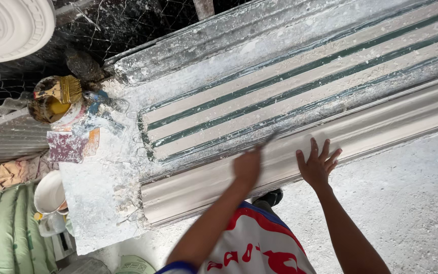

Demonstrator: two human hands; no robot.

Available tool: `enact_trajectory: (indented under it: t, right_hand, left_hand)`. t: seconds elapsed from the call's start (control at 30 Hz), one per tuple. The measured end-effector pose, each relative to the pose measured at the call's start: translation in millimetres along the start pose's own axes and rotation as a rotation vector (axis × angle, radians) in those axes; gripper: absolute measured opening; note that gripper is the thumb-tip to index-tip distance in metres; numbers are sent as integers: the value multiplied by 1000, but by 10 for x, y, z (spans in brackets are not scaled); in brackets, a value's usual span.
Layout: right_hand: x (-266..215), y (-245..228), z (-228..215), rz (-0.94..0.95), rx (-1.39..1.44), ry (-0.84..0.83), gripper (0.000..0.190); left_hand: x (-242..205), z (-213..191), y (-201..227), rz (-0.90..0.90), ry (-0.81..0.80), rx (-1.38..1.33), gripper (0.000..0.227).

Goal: The person uses a small brush to sweep dust and debris off a long white moulding piece resting on a workbench. The person repeatedly brushes along the length of the moulding, moving from one end to the other.

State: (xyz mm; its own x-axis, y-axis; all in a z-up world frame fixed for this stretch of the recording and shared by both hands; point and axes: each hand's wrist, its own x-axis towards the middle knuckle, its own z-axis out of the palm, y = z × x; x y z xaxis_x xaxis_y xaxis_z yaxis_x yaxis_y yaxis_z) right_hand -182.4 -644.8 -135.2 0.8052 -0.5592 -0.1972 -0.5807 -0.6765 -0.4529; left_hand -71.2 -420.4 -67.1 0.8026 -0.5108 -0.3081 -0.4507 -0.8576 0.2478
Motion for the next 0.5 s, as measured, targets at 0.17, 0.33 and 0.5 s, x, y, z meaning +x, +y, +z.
enact_trajectory:
  t: [0.17, 0.33, 0.5]
  right_hand:
    - [-63, -121, -102, 43, -28, 7, 83]
    - [-64, -124, -69, 27, 24, 15, 82]
    - [12, 32, -14, -5, 63, 13, 83]
  left_hand:
    - [258, -36, 542, 224, 20, -15, 56]
    - [-346, -498, -711, 477, 213, 130, 54]
    - [-1045, -851, -1686, 622, 254, 578, 50]
